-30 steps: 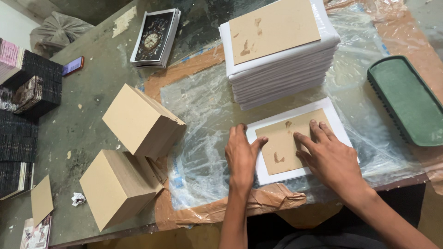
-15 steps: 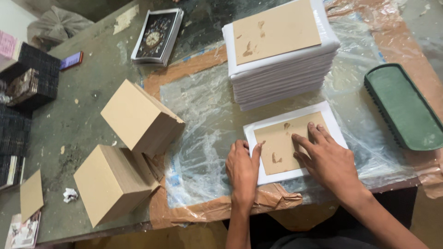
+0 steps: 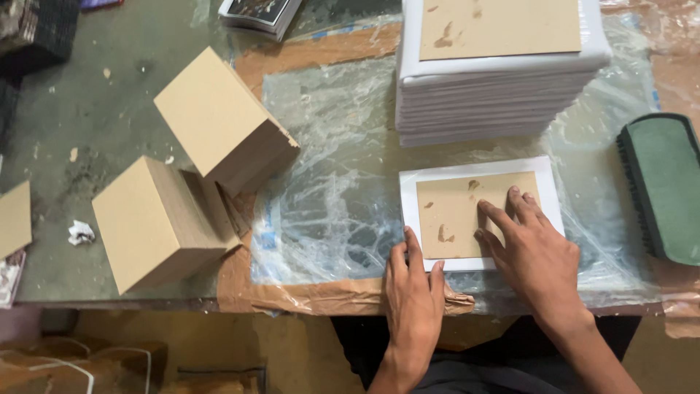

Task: The person repeatedly places a brown cover sheet onto a white book block, presses it down, and smooths the surface with a green plastic squeegee. The person then lifts the finished unit and places it on a growing stack. A second person works in the background on similar items.

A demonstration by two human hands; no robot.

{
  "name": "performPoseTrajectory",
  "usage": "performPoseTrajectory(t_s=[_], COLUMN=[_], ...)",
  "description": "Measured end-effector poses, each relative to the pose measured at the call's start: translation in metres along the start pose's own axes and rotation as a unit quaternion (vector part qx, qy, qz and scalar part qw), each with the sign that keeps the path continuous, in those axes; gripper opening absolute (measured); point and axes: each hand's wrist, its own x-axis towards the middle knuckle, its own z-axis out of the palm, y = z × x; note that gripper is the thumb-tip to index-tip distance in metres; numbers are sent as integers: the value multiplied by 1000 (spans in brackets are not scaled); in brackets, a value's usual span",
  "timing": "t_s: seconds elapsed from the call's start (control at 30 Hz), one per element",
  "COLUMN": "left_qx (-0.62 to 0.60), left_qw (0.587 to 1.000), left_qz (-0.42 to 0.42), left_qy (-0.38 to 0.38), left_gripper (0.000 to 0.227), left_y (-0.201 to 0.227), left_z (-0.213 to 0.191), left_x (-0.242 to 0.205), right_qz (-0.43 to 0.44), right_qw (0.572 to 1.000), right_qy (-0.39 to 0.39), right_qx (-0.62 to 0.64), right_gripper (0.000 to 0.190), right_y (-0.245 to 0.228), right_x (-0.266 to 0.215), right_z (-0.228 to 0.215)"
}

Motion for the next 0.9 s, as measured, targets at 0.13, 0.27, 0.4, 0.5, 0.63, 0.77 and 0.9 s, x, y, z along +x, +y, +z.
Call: performPoseTrajectory(t_s=[0.13,0.27,0.4,0.5,0.63,0.77,0.9], left_qx=[-21,-85,-178,-141,-50,13,42], left_qw=[1000,996,982,989,998,1000,999], left_qz=[0,-17,-59,-41,-47,-20,-31], left_qy=[-5,7,19,16,-17,5,-8], left_gripper=[64,52,58,62,61,64,65], left_y=[0,-6,-12,-10,-8,-5,-5], left_z=[-4,-6,-11,-10,-1,9,13], left_x=[0,3,10,9,7,3,6], right_qz=[-1,7,-2,5,9,2,2], right_qw=[1000,1000,1000,1000,1000,1000,1000], right_qy=[7,-8,2,-6,0,23,14], right_qx=[-7,-1,-2,4,16,17,7], right_gripper=[43,44,43,43,42,41,41], right_y=[-2,-2,-2,-3,-3,-3,-2], right_x=[-1,0,1,0,-1,-2,-1], right_z=[-2,-2,-3,-4,-3,-1,0])
